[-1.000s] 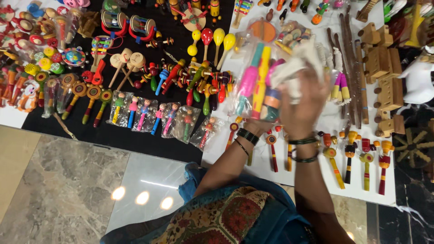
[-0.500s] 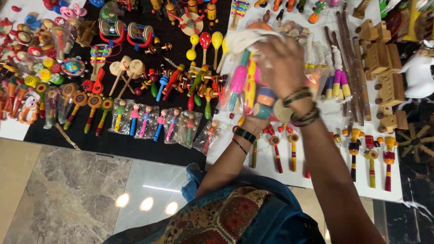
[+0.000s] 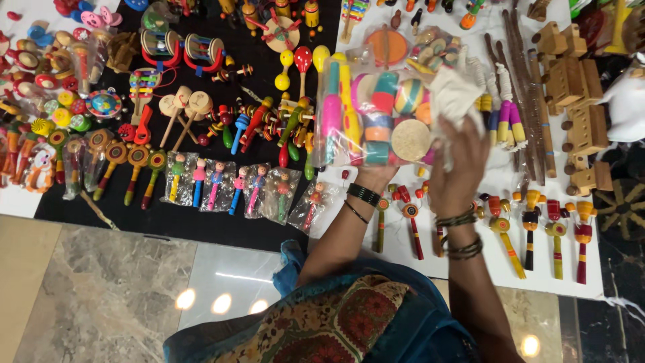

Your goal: The person wipes various wooden toys on a table using a white cloth. They pick up each toy, wipe it, and place it back among other toys. The person handles items one at a time, including maracas, rattles, and small wooden figures.

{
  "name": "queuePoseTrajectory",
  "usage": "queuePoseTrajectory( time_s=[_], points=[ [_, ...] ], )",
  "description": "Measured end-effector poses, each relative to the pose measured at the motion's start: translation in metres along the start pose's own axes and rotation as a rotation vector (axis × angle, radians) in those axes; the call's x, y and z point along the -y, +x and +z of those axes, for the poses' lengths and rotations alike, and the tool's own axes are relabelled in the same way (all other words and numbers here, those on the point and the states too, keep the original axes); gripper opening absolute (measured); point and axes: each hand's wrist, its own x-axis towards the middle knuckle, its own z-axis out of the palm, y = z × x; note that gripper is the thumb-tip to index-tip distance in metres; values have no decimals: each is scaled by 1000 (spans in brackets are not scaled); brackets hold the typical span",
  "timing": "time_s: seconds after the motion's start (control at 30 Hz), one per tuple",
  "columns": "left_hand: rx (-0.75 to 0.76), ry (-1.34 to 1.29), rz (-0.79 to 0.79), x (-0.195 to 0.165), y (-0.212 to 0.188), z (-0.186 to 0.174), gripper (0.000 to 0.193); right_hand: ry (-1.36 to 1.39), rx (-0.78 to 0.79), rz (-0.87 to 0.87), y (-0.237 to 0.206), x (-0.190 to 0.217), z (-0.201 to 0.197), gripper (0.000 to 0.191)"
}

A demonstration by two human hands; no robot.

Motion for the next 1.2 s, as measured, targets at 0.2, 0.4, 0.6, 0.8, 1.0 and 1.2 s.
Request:
queuePoseTrajectory(
  time_s=[0.2,0.4,0.6,0.8,1.0,1.2],
  points=[
    [278,-201,36,6,1,-12,70,36,-27,-130,-27,38,29,33],
    [99,-588,-250,7,0,-25,59,64,148,-452,-6,74,32,42],
    [127,-66,-67,-12,1,-39,60,68,198,-473,-4,51,10,39],
    [139,209,54,-27,5,-33,61,156,67,-78,-32,9,-7,24],
    [233,-86,-114,3,-3,3,73,77,-33,-92,-2,-17,-14,35],
    [69,-79,-152,31,0,-9,68,187,85,-129,59,-29,-23,34]
  ],
)
